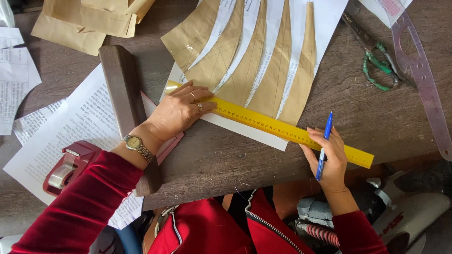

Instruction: Cutting out paper patterns for garment construction using scissors and marking them with a pen and ruler.

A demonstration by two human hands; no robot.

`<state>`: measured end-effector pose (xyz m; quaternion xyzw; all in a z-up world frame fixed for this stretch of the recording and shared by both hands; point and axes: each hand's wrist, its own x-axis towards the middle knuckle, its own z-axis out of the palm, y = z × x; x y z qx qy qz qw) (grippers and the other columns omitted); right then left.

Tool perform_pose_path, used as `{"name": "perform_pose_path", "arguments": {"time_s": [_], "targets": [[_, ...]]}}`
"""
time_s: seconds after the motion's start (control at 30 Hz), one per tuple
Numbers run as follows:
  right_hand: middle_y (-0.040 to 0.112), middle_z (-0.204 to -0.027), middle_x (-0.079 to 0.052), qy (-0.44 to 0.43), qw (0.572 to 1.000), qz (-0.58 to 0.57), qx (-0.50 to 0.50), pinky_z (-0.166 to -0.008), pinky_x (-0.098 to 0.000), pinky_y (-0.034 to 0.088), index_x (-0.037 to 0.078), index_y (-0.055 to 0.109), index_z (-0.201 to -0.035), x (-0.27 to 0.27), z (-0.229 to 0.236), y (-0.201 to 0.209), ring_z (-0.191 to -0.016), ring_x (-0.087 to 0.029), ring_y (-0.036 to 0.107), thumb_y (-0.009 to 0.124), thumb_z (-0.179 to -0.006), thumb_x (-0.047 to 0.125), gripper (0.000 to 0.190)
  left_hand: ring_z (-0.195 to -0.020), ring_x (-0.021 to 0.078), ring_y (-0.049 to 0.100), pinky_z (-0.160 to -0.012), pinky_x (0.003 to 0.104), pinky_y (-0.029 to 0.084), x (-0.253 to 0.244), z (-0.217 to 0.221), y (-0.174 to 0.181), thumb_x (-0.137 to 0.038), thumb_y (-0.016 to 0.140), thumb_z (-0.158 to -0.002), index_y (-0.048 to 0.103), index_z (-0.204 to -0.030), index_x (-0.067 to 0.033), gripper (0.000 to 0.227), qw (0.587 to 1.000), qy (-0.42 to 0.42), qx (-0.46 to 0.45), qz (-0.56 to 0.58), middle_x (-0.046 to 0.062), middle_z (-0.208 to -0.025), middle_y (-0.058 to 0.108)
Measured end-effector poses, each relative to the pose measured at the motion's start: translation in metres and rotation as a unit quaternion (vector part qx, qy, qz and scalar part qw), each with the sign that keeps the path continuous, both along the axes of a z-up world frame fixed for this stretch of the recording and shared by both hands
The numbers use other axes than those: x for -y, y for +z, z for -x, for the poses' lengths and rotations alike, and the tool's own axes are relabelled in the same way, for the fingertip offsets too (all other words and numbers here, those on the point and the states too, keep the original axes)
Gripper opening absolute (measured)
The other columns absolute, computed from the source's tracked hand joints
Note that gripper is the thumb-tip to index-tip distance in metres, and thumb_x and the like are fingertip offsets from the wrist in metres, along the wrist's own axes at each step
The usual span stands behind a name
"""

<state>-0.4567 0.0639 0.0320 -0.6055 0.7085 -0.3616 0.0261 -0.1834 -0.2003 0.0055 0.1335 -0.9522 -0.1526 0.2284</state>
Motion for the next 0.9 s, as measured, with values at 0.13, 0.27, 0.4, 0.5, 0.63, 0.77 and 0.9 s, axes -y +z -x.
{"name": "perform_pose_path", "arguments": {"time_s": [0.13,0.27,0.4,0.5,0.63,0.77,0.9], "targets": [[0.068,-0.110,-0.014,-0.002,1.000,0.001,0.006,-0.109,-0.0488,0.035,0.002,0.063,-0.104,0.001,0.000,0.001,-0.109,-0.033,0.063,0.078,-0.077,-0.003,0.030,-0.105,0.0275,0.066,-0.100,0.050,0.047,0.001,-0.001,-0.002,-0.023,0.067,-0.091,0.076,-0.093,-0.0151,0.012,1.000,-0.001,-0.001,0.003,0.006,-0.103,0.071],[0.068,-0.110,-0.014,0.001,1.000,0.003,-0.001,-0.108,-0.0494,0.036,0.002,0.063,-0.104,-0.001,0.001,0.000,-0.108,-0.033,0.063,0.078,-0.078,-0.001,0.030,-0.105,0.0281,0.066,-0.100,0.051,0.047,0.001,-0.001,0.002,-0.023,0.068,-0.091,0.076,-0.093,-0.0149,0.012,1.000,-0.007,-0.003,0.007,0.007,-0.103,0.070],[0.068,-0.108,-0.016,0.006,1.000,0.004,0.012,-0.107,-0.0533,0.037,0.000,0.063,-0.103,0.002,0.000,0.008,-0.105,-0.035,0.064,0.078,-0.076,-0.005,0.032,-0.105,0.0279,0.067,-0.100,0.048,0.047,0.002,-0.001,0.009,-0.020,0.068,-0.091,0.077,-0.093,-0.0153,0.011,1.000,-0.020,-0.006,0.010,0.007,-0.102,0.070],[0.070,-0.109,-0.011,0.001,0.999,0.033,-0.016,-0.109,-0.0456,0.037,0.004,0.065,-0.102,0.002,0.000,0.003,-0.106,-0.030,0.065,0.081,-0.076,0.000,0.031,-0.107,0.0301,0.065,-0.101,0.049,0.047,0.007,-0.005,-0.007,-0.019,0.062,-0.093,0.075,-0.095,-0.0146,0.014,0.999,-0.043,-0.024,0.001,0.009,-0.105,0.068],[0.070,-0.107,-0.011,0.003,0.999,0.034,-0.022,-0.108,-0.0458,0.038,0.004,0.065,-0.100,0.004,-0.001,0.005,-0.103,-0.030,0.066,0.080,-0.078,0.000,0.027,-0.108,0.0292,0.065,-0.103,0.045,0.045,0.006,-0.005,-0.002,-0.021,0.062,-0.094,0.075,-0.096,-0.0155,0.014,0.998,-0.046,-0.030,0.011,0.008,-0.105,0.068],[0.070,-0.107,-0.011,0.006,0.999,0.050,-0.004,-0.108,-0.0455,0.036,0.004,0.066,-0.101,0.002,0.002,0.000,-0.103,-0.030,0.066,0.081,-0.077,0.002,0.028,-0.108,0.0289,0.065,-0.104,0.045,0.044,0.004,-0.005,0.002,-0.021,0.062,-0.095,0.075,-0.095,-0.0154,0.014,0.999,-0.036,-0.024,0.006,0.008,-0.106,0.068],[0.071,-0.107,-0.009,-0.003,0.999,0.041,0.012,-0.109,-0.0484,0.035,0.005,0.067,-0.101,-0.001,0.003,-0.005,-0.104,-0.030,0.066,0.083,-0.073,0.001,0.032,-0.109,0.0268,0.065,-0.105,0.044,0.045,0.002,-0.004,0.007,-0.022,0.064,-0.094,0.075,-0.094,-0.0173,0.011,1.000,-0.020,0.001,0.015,0.004,-0.107,0.069]]}}
